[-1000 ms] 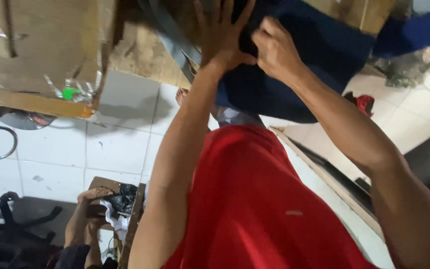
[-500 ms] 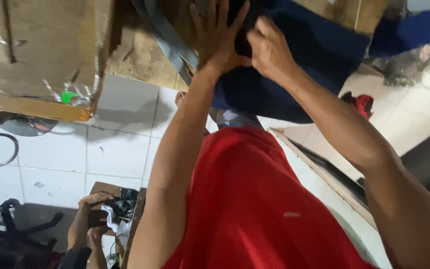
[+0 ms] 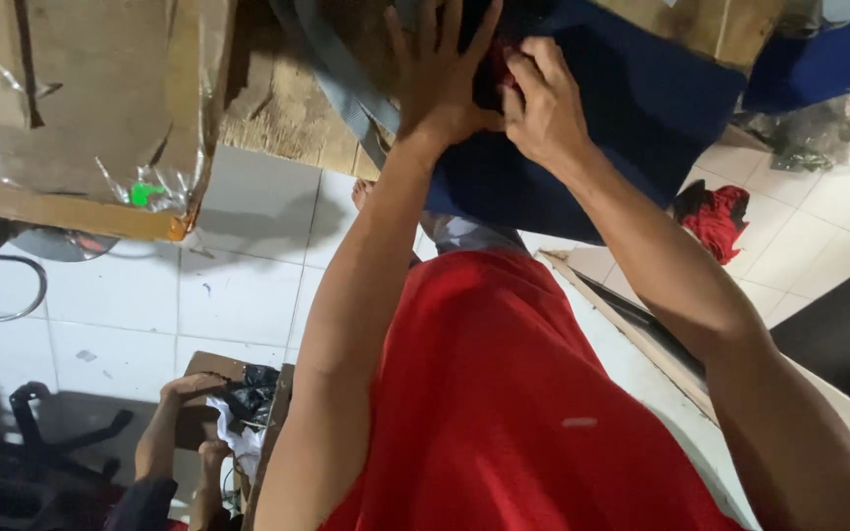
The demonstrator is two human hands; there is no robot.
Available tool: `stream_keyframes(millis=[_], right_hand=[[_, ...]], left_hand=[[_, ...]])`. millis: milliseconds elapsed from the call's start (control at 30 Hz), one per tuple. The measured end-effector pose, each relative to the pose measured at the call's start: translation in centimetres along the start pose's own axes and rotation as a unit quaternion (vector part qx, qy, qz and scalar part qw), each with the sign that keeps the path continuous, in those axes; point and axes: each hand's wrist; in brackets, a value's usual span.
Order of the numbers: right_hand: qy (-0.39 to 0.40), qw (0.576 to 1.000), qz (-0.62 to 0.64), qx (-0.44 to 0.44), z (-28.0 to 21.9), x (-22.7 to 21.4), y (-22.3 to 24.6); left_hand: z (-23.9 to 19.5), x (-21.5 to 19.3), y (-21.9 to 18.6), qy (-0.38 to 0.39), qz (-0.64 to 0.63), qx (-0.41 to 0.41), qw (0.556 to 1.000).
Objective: The person cleans a dark blue bag placed on a wooden table using a red cloth. They wipe the surface, then pour a liquid from a clear plastic bottle onto the bag and continue wiping with the cloth and a white tissue.
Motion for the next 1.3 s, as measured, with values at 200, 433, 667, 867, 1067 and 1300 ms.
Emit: stream_keyframes(millis=[200,433,667,867,1067,1300], right_hand=[[0.017,0.999,-0.049,0.003,-0.1,1.0,-0.7],[0.045,0.99,-0.099,0.092,-0.1,3.4,-1.8],[-0.001,0.993,-0.1,0.066,2.6,2.9,-5.2],[0.041,0.989,-0.118,0.075,-0.1,4.0,-4.0],[0.057,0.99,-0.039,0.124,-2.8,1.1,-0.8],[-0.009,0.993,-0.095,0.07,-1.2,0.4,-3.3]], left_hand=[[0.0,-0.3,-0.4,0.015,-0.006,0.008,1.0],[0.0,0.6,-0.9,0.104,-0.003,-0.026,0.994],[1.9,0.7,-0.1,0.091,-0.045,-0.026,0.995],[0.2,0.3,-0.5,0.054,0.071,-0.026,0.996],[0.4,0.4,-0.6,0.06,0.076,-0.031,0.995],[1.1,-0.7,-0.1,0.077,0.04,-0.018,0.996]])
Point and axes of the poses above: each hand's wrist, its own z-axis towards the middle knuckle, its own x-axis out of the palm, y = z × x, and after that the axes turned 3 degrees about y, right-handed
